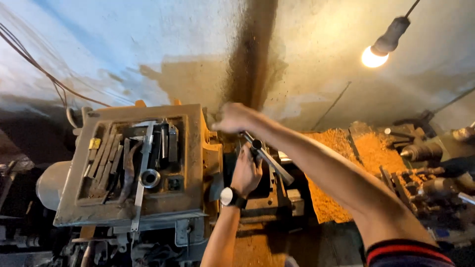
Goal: Operating a lathe machine to shape a metal component.
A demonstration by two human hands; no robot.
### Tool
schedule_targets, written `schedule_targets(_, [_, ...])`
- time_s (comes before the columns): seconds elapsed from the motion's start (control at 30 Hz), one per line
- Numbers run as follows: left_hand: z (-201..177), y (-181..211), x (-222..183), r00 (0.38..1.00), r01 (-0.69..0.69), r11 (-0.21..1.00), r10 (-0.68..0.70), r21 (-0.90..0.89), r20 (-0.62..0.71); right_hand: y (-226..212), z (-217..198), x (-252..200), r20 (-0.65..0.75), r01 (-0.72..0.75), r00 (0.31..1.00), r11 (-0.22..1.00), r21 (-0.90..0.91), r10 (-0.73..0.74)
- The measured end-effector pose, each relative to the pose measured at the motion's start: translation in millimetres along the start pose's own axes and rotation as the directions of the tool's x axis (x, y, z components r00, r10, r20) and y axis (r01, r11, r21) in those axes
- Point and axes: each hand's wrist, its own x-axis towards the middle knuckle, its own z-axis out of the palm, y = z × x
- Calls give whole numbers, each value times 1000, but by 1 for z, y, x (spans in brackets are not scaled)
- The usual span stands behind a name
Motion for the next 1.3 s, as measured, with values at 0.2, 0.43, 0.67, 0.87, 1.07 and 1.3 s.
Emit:
schedule_targets(0.2, [-15, 12, 18, 905, -405, 908, 415, 106, -98, 47, 122, -73, -139, 404, 701, 551, -730, -700])
schedule_targets(0.43, [19, -23, -5, 972, -206, 976, 196, -68, -126, 35, 167, -106, -81, 343, 820, 599, -724, -567])
schedule_targets(0.67, [17, -10, -3, 925, 372, 928, -369, -30, 87, 131, 134, -170, -454, 707, 237, 473, -526, -859])
schedule_targets(0.87, [28, -36, -7, 979, -124, 986, 102, -116, -179, 249, 43, -20, -778, 788, 597, 36, 614, 196])
schedule_targets(1.07, [11, -13, 8, 992, -108, 993, 104, -56, -78, 170, 40, 57, -546, 546, 777, 767, 338, -312])
schedule_targets(1.3, [14, -26, 5, 999, -9, 1000, 9, -6, 43, 183, 73, -126, -496, 705, 476, 653, -277, -726])
